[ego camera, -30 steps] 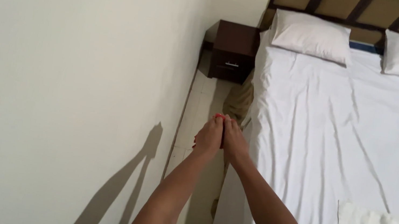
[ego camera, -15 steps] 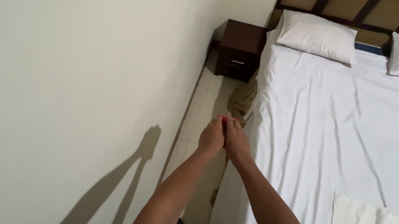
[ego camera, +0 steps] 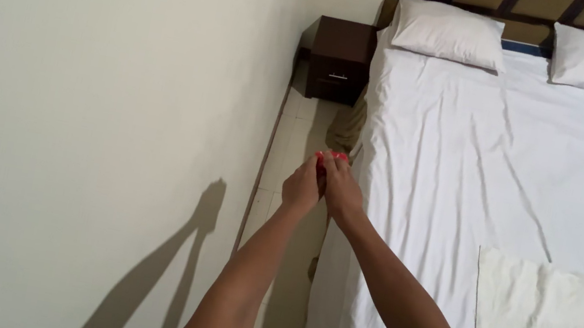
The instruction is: The person wipes the surface of a dark wooden nightstand using a red and white checkered cloth. After cleaning the nightstand, the person moves to the adjacent bed and wipes the white bedsheet with the same cloth.
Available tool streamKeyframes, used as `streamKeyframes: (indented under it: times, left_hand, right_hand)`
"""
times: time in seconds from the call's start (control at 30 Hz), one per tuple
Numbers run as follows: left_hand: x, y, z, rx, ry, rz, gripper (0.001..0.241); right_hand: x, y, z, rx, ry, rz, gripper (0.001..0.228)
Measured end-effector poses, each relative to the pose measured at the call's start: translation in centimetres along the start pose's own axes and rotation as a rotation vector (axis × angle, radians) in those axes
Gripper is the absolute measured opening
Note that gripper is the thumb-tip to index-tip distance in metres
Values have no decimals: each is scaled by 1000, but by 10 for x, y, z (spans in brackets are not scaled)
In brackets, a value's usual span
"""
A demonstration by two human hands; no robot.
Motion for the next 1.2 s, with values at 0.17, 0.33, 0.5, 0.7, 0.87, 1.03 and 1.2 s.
streamKeyframes:
  times: [0.17, 0.33, 0.5, 0.7, 0.87, 1.03, 1.2]
  left_hand:
    - [-13, -22, -1, 73, 5, 18, 60]
    - [-50, -25, -32, 303, -25, 41, 84]
    - [-64, -51, 5, 350, 77, 238, 63]
    - [-99, -44, 4, 468, 67, 335, 43]
    - [-110, -40, 3, 544, 112, 362, 42]
    - [-115, -38, 3, 636, 68, 307, 41]
    - [-114, -41, 27, 642, 119, 317, 49]
  right_hand:
    - [-10, -14, 11, -3, 21, -30, 62]
    - [-37, -40, 22, -14, -1, -69, 65]
    - [-66, -37, 42, -81, 30, -61, 64]
    - [-100, -40, 45, -72, 19, -23, 70]
    - [-112, -46, 37, -107, -7, -2, 75]
    - [-115, -55, 29, -75, -44, 25, 72]
    - [-131, -48, 25, -104, -41, -49, 74]
Point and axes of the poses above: each hand's wrist, its own x-axis towards the middle knuckle, its own z-axis out of the palm, y = z × x, the point moved 1 cm from there along x, towards the middle knuckle, and after that the axes turned 8 degrees about -y, right-handed, at the moved point
